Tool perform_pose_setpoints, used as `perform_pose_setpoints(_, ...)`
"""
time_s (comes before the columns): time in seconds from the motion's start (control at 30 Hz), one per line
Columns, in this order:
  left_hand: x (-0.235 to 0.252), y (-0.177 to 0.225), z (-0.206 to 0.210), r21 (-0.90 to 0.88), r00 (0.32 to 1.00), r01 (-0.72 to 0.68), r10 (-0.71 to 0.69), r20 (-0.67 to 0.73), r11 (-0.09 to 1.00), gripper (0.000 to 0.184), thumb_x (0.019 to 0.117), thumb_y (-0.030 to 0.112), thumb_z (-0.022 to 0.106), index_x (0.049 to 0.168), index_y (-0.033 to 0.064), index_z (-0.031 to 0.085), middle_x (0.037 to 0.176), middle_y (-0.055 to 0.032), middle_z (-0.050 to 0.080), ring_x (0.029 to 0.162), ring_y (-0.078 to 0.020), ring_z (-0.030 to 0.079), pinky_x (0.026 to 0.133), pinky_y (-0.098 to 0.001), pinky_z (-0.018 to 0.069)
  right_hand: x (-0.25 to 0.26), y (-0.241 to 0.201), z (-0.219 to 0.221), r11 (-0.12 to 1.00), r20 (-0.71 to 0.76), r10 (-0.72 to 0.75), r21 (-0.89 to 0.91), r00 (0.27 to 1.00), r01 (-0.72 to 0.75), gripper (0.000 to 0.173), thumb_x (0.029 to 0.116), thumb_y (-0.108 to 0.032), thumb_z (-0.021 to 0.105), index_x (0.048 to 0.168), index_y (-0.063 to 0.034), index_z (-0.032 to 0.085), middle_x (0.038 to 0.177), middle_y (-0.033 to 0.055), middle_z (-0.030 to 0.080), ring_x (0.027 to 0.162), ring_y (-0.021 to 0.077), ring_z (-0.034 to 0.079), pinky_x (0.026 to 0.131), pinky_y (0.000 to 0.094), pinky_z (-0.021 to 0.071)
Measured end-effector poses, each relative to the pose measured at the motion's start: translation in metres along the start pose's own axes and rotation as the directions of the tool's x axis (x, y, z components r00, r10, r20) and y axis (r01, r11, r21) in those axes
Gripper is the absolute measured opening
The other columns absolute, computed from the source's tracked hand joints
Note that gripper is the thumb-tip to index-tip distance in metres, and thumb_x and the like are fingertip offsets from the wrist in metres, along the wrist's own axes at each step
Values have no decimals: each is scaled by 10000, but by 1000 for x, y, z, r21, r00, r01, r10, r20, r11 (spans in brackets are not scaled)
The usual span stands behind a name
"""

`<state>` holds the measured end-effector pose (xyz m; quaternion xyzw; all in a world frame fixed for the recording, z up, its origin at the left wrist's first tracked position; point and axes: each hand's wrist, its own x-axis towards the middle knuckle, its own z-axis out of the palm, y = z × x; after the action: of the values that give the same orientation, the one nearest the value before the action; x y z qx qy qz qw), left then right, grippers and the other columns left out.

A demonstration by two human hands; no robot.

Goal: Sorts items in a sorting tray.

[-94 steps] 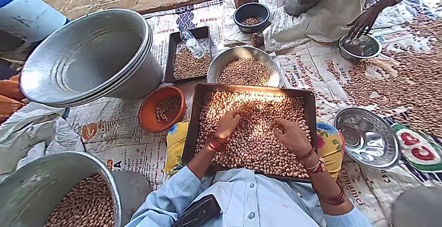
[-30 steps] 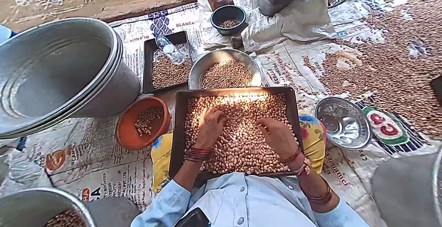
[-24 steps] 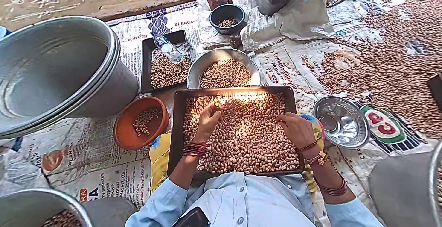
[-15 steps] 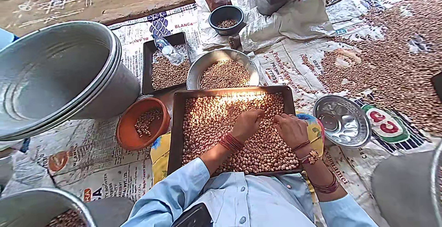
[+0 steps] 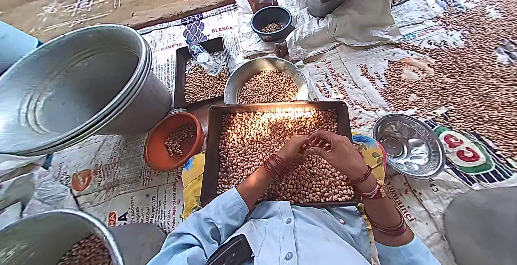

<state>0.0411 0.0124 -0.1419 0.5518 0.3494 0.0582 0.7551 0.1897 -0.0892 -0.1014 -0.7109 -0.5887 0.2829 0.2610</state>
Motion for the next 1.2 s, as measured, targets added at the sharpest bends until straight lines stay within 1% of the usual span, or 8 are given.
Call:
perform_pose_setpoints(0.17, -23, -1, -20, -25, 990, 33, -29, 137, 999, 375, 1100, 167, 346, 855, 89, 619, 601, 88, 515, 459, 14, 400, 436, -146, 318, 43, 11, -12, 934, -109, 178, -295, 978, -203, 477, 1041, -153, 581, 1490, -15, 499, 1514, 283, 473, 1373, 469, 496, 1073, 608, 439)
perform_pose_setpoints(0.43, -65, -12, -74, -131, 987, -144, 132, -97, 981, 339, 1082, 117, 343, 943, 68, 648, 597, 111, 514, 447, 43, 394, 427, -118, 326, 24, -23, 18, 714, 96, 549, -570, 830, -407, 532, 1050, -73, 431, 1573, -25, 340, 1428, 309, 522, 1203, 482, 612, 947, 588, 508)
perform_pose_setpoints(0.57, -73, -10, -84, -243, 971, -171, 121, -208, 955, 362, 1100, 122, 329, 943, 64, 650, 593, 106, 511, 445, 42, 391, 422, -114, 324, 0, -28, 35, 972, 201, 155, -206, 967, -113, 426, 1043, -138, 508, 1460, -51, 522, 1296, 227, 649, 1093, 383, 682, 936, 537, 534)
perform_pose_setpoints(0.63, -73, -7, -86, -270, 963, -210, 151, -223, 940, 369, 1092, 108, 324, 949, 58, 661, 593, 104, 507, 447, 42, 390, 421, -109, 319, 7, -23, 35, 997, -3, -23, -74, 1000, 23, 301, 1023, -150, 554, 1277, -64, 690, 1146, 150, 737, 982, 304, 728, 885, 489, 570)
perform_pose_setpoints(0.73, -75, -6, -89, -256, 947, -275, 214, -241, 927, 357, 1086, 95, 331, 974, 54, 667, 597, 105, 505, 453, 40, 395, 428, -111, 322, 38, -4, 20, 965, -300, -38, -259, 953, -43, 211, 994, -107, 593, 1086, -56, 776, 1002, 177, 759, 913, 379, 736, 789, 575, 560)
perform_pose_setpoints(0.97, -78, -14, -89, 258, 912, -189, 267, -310, 947, 229, 1067, 100, 464, 1114, 48, 682, 708, 74, 561, 534, 12, 454, 520, -167, 395, 68, 21, 16, 891, -172, 136, -410, 976, -196, 234, 1013, -158, 595, 1166, -58, 741, 1130, 211, 732, 1071, 416, 697, 881, 610, 515)
perform_pose_setpoints(1.07, -72, -13, -78, 541, 928, -92, 269, -258, 836, 255, 1057, 210, 510, 1181, 98, 701, 906, -3, 697, 728, -75, 599, 727, -321, 505, 66, 22, 19, 901, -189, 180, -363, 965, -239, 236, 1010, -183, 615, 1181, -76, 737, 1116, 204, 736, 1053, 413, 700, 860, 616, 517)
perform_pose_setpoints(1.2, -53, -5, -46, 744, 938, -150, 333, -102, 651, 276, 1023, 174, 523, 1186, 65, 718, 823, -94, 670, 700, -210, 605, 716, -421, 519, 66, 17, 18, 882, -127, 269, -365, 955, -298, 298, 995, -256, 615, 1188, -46, 701, 1109, 211, 713, 1041, 400, 687, 848, 599, 507)
